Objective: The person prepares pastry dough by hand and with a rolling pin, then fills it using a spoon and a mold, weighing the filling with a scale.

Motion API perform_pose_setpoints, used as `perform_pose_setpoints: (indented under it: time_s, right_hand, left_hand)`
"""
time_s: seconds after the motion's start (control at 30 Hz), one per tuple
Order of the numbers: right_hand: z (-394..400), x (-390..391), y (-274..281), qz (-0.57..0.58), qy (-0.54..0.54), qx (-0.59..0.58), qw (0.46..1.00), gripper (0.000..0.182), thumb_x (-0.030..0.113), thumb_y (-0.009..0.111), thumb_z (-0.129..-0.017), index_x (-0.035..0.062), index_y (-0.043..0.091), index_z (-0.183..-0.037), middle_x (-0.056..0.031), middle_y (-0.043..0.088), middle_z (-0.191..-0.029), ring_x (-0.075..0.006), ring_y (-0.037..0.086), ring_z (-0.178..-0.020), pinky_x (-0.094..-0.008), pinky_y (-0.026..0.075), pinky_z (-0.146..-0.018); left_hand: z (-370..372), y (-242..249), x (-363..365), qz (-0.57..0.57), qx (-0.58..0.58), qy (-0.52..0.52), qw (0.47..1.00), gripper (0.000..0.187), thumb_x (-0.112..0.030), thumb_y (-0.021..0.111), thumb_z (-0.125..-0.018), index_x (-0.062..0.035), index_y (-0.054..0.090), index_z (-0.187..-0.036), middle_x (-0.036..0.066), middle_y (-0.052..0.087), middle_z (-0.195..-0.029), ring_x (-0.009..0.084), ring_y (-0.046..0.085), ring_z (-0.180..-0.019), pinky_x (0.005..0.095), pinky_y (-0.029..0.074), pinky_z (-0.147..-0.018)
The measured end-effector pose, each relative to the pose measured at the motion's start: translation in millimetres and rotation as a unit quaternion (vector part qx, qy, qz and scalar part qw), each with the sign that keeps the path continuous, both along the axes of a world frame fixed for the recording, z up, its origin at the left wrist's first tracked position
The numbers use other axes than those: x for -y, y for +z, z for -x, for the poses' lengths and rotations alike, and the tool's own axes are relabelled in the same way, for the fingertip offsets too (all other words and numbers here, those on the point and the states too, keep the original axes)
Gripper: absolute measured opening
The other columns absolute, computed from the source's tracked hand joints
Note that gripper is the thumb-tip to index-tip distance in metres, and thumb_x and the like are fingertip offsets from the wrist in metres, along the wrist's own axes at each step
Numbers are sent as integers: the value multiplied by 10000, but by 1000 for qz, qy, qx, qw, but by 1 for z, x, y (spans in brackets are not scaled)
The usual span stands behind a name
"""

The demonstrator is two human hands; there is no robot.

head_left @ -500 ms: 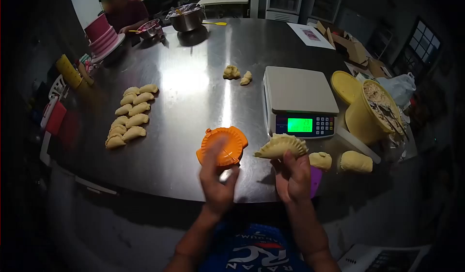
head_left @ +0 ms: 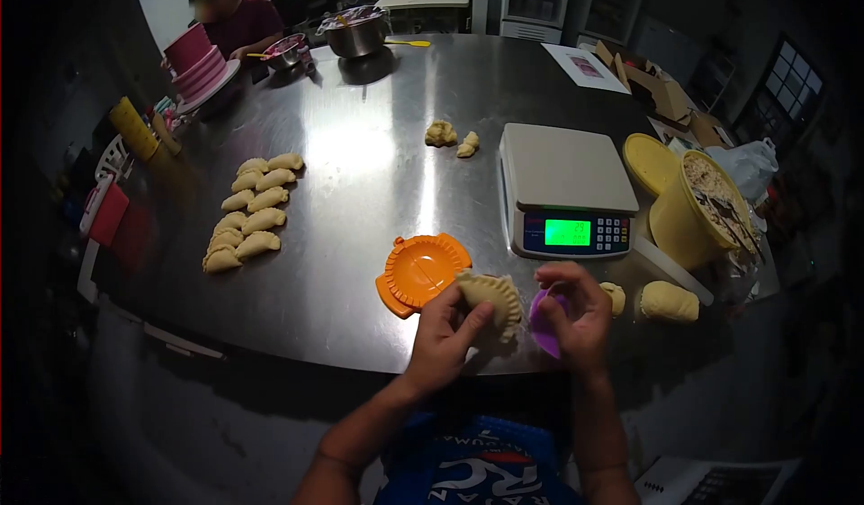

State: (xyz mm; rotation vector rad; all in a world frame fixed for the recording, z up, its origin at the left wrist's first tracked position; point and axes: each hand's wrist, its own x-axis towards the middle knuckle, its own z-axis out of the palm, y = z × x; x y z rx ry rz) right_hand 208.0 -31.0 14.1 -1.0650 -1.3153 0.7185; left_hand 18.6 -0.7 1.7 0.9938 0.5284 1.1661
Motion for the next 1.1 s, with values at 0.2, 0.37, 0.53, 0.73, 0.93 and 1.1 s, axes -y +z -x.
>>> perform_pose_setpoints:
  time_s: [0.2, 0.37, 0.53, 0.73, 0.93, 1.1]
  right_hand:
    - [-7, -36, 39, -2, 119, 89, 989, 193, 111, 714, -848, 24, 719, -1020, -82, 706, -911, -115, 637, -781, -257, 489, -710]
    - [-6, -48, 38, -36, 76, 53, 995, 135, 112, 729, -855, 16, 733, -950, -71, 716, -864, -110, 650, -768, -244, 496, -702]
    - [-13, -59, 45, -4, 59, 24, 998, 118, 112, 736, -854, 13, 731, -918, -72, 717, -836, -106, 656, -754, -241, 505, -715]
    - [-5, -71, 39, 1, 49, 46, 998, 117, 122, 716, -874, 7, 725, -898, -67, 707, -802, -109, 657, -748, -254, 511, -727]
    - [1, -76, 26, 18, 58, 24, 998, 126, 116, 716, -874, 0, 721, -923, -57, 703, -803, -110, 659, -756, -259, 516, -730]
    - [-9, -77, 20, 75, 78, -12, 994, 140, 117, 732, -862, -1, 720, -936, -41, 699, -814, -100, 653, -783, -257, 516, -749]
  left_hand:
    - [0, 37, -40, -138, -197, -206, 948, 341, -216, 605, -977, 41, 558, -1195, 95, 668, -998, 145, 657, -916, 295, 524, -813]
    - [-4, 51, -67, -177, -239, -239, 924, 334, -241, 615, -972, 42, 579, -1145, 93, 673, -954, 146, 662, -875, 301, 533, -786]
    - [-13, 53, -80, -186, -240, -245, 921, 331, -257, 614, -976, 36, 582, -1127, 86, 661, -916, 137, 654, -858, 290, 531, -778]
    - [-15, 30, -78, -177, -188, -194, 946, 293, -216, 603, -982, 30, 574, -1138, 78, 660, -939, 124, 647, -873, 275, 523, -779]
    - [-12, 5, -78, -94, -144, -149, 974, 252, -159, 597, -980, 21, 573, -1154, 64, 649, -956, 97, 622, -857, 249, 504, -761]
    - [-13, 9, -73, -90, -118, -136, 979, 243, -138, 584, -980, 18, 563, -1166, 54, 644, -963, 94, 612, -880, 246, 498, -774]
